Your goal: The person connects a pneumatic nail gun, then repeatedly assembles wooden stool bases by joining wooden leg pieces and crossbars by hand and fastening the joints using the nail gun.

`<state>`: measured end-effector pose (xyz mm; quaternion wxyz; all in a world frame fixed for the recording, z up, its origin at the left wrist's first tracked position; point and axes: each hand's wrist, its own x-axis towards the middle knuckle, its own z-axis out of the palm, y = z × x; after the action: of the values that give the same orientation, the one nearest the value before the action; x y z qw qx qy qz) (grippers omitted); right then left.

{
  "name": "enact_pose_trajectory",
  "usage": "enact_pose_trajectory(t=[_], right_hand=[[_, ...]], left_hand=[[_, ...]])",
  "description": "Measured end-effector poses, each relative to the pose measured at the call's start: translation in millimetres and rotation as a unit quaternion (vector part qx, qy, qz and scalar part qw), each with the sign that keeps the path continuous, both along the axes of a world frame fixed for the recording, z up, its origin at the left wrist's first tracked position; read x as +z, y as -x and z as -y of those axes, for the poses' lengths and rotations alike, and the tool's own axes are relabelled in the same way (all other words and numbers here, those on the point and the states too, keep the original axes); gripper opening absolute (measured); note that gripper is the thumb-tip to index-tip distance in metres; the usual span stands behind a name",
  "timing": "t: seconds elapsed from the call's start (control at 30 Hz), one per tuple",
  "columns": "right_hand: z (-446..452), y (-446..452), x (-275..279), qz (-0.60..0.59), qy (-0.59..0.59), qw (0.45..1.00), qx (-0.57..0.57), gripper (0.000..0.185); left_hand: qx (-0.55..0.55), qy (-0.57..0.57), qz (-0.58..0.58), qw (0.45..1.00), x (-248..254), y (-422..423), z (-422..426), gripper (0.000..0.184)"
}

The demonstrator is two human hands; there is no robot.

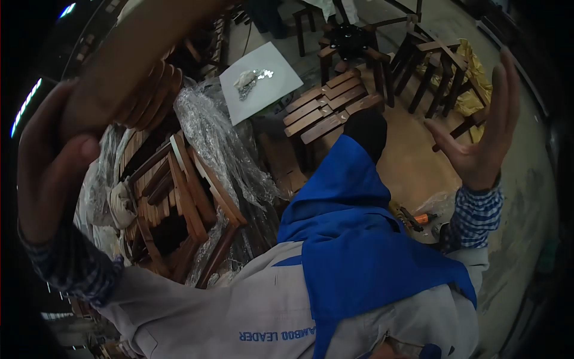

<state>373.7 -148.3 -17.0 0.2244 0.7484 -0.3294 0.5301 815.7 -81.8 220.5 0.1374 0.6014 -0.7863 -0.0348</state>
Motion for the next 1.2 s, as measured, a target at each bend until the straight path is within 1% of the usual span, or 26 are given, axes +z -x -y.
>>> enact_pose_trajectory(t=[0.03,0.07,0.1,0.17,0.2,0.23,0.27,0.3,0.37,0.43,0.47,0.5,0.53,0.6,0.63,0.7,0.73,0.77,0.8,0.83,0.93,1.0,1.03,1.13,1.17,1.2], right_hand=[[-3.9,-0.7,21.1,-0.004,0.004,1.0,-0.011,0.093],[-8.2,-2.3,38.2,-0.121,0.008,0.985,-0.123,0.09],[-10.8,-2.9,48.3,-0.234,0.009,0.944,-0.232,0.086],[-16.9,18.1,35.5,-0.209,-0.018,0.951,-0.228,0.081],[-21.4,33.9,28.0,-0.178,-0.049,0.96,-0.212,0.077],[-28.2,46.9,25.7,-0.168,-0.044,0.95,-0.259,0.069],[-36.4,61.1,21.5,-0.156,-0.041,0.939,-0.305,0.061],[-44.9,80.4,11.0,-0.126,-0.067,0.934,-0.328,0.06],[-68.1,122.0,-15.6,-0.095,-0.113,0.905,-0.398,0.058],[-107.6,154.5,-44.2,-0.07,-0.165,0.855,-0.486,0.056],[-127.9,170.4,-53.4,-0.048,-0.2,0.826,-0.524,0.055],[-146.0,185.9,-61.1,-0.028,-0.214,0.816,-0.536,0.053],[-161.2,194.1,-65.0,-0.009,-0.23,0.805,-0.546,0.052],[-184.2,198.5,-77.1,0.003,-0.248,0.786,-0.566,0.052],[-190.2,199.0,-81.8,0.021,-0.257,0.768,-0.587,0.052],[-196.4,196.5,-89.4,0.039,-0.267,0.768,-0.581,0.051],[-199.4,193.7,-94.5,0.06,-0.279,0.769,-0.572,0.05],[-199.0,187.5,-99.2,0.06,-0.284,0.764,-0.576,0.05],[-194.2,181.0,-104.4,0.087,-0.303,0.758,-0.571,0.048],[-187.8,175.1,-108.4,0.116,-0.319,0.751,-0.567,0.047],[-168.8,154.8,-114.4,0.128,-0.343,0.739,-0.566,0.047],[-155.1,151.3,-121.6,0.106,-0.33,0.721,-0.6,0.048],[-147.1,146.7,-120.7,0.093,-0.312,0.73,-0.601,0.049],[-119.6,135.4,-116.2,0.087,-0.27,0.743,-0.606,0.049],[-114.0,133.9,-111.7,0.093,-0.264,0.735,-0.617,0.049],[-109.6,133.6,-107.9,0.096,-0.241,0.732,-0.63,0.049]], left_hand=[[-0.083,-0.018,0.021,0.996,-7.2,23.9,25.3,0.067],[-0.192,-0.05,0.019,0.98,-18.3,50.2,53.6,0.062],[-0.297,-0.081,0.018,0.951,-28.6,77.7,78.4,0.057],[-0.426,-0.112,0.071,0.895,-40.0,129.7,106.3,0.045],[-0.436,-0.105,0.067,0.891,-54.6,152.3,126.6,0.045],[-0.467,0.062,0.009,0.882,-83.8,172.8,151.1,0.042],[-0.483,0.224,-0.051,0.845,-118.7,187.6,174.6,0.039],[-0.483,0.374,-0.111,0.784,-153.6,191.3,192.0,0.036],[-0.349,0.457,-0.181,0.798,-214.6,183.0,221.4,0.033],[-0.242,0.273,-0.203,0.909,-320.5,166.1,237.8,0.031],[-0.195,0.148,-0.132,0.961,-378.9,160.3,242.0,0.03],[-0.173,0.054,-0.038,0.983,-439.9,153.1,243.3,0.035],[-0.103,-0.08,0.042,0.991,-487.3,153.5,239.3,0.041],[-0.052,-0.125,0.132,0.982,-578.3,147.9,229.9,0.043],[-0.056,-0.126,0.13,0.982,-596.9,150.2,228.1,0.043],[-0.02,-0.052,0.176,0.983,-587.9,162.6,224.4,0.051],[-0.02,-0.164,0.138,0.976,-581.7,164.7,227.7,0.061],[-0.014,-0.292,0.077,0.953,-571.8,167.2,230.3,0.062],[-0.005,-0.414,0.017,0.91,-568.8,169.6,232.4,0.063],[0.005,-0.427,0.005,0.904,-589.4,172.0,234.7,0.058],[0.001,-0.383,-0.018,0.924,-580.3,203.6,248.1,0.057],[0.0,-0.4,-0.068,0.914,-540.8,230.7,253.2,0.058],[-0.004,-0.403,-0.089,0.911,-520.4,245.2,255.9,0.059],[-0.098,-0.352,-0.119,0.923,-446.3,291.8,249.2,0.061],[-0.129,-0.326,-0.131,0.927,-420.4,307.1,244.8,0.061],[-0.146,-0.349,-0.161,0.912,-393.4,321.6,240.0,0.056]])
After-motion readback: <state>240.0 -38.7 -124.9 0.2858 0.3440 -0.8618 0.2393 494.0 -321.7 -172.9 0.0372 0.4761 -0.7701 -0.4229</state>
